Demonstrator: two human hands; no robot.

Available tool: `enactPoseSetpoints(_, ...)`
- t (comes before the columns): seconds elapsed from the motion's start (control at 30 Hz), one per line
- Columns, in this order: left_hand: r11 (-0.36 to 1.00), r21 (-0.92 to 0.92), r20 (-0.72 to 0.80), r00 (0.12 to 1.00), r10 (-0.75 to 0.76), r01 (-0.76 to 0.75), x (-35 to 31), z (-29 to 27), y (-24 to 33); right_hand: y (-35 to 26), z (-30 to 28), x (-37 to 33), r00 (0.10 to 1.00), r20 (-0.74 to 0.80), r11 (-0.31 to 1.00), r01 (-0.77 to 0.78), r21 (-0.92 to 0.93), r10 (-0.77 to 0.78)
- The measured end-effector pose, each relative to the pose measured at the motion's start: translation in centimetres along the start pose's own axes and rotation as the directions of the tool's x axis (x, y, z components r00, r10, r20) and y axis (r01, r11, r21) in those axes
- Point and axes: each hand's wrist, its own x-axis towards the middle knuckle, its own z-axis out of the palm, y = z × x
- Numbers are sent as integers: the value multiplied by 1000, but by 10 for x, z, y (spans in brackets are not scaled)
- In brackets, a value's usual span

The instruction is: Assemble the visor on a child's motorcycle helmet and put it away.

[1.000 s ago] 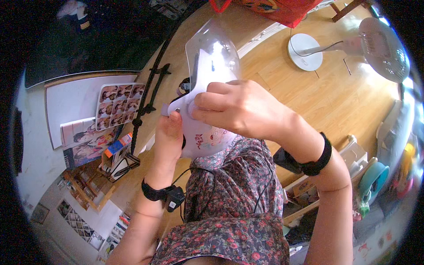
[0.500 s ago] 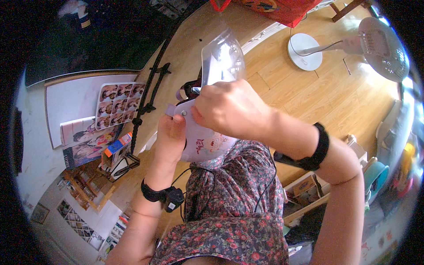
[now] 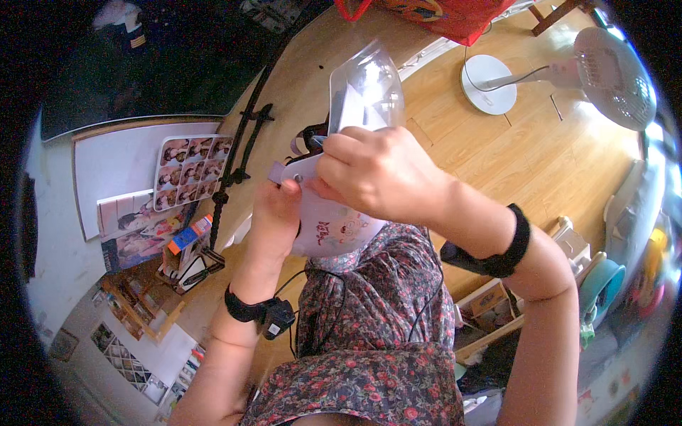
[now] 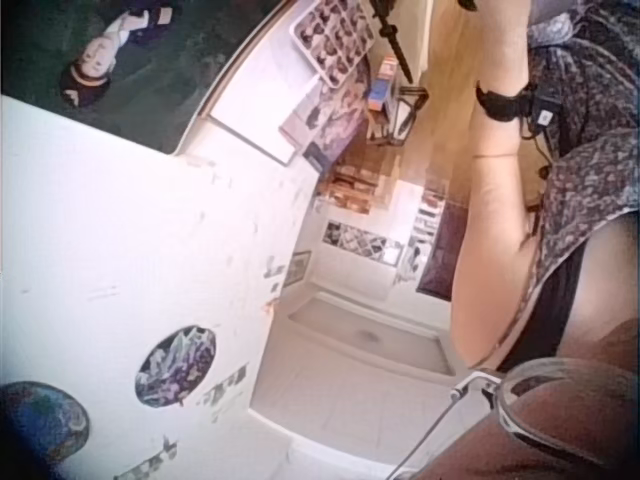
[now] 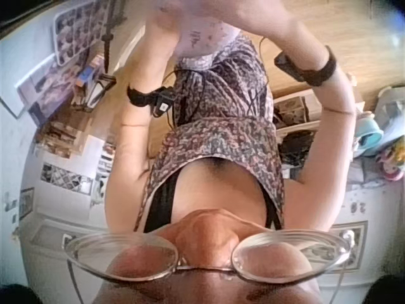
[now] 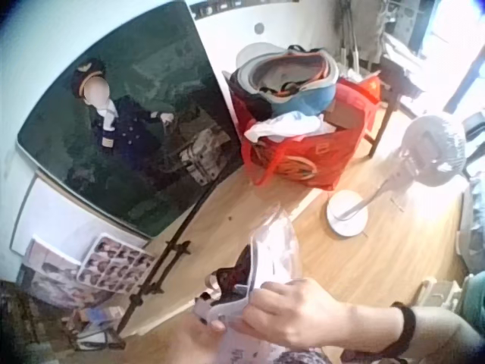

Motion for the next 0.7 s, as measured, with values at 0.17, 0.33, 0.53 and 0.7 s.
enactPoseSetpoints(0.17, 995, -102, 68, 997, 30, -23, -1, 3, 3, -3, 3, -4, 983, -127, 991, -133, -17, 130)
enactPoseSetpoints(0.33, 989, -145, 51, 998, 44, -37, 1, 2, 1, 7, -2, -9, 994, -110, 999, 3, -34, -7)
enactPoseSetpoints(0.53, 993, -98, 69, 995, 73, -66, 2, 2, 5, -11, 4, -8, 984, -109, 976, -155, -150, 140)
enactPoseSetpoints(0.7, 997, -18, 58, 995, 82, -82, 0, 0, 0, -15, 5, -4, 948, -132, 956, -292, 14, 291)
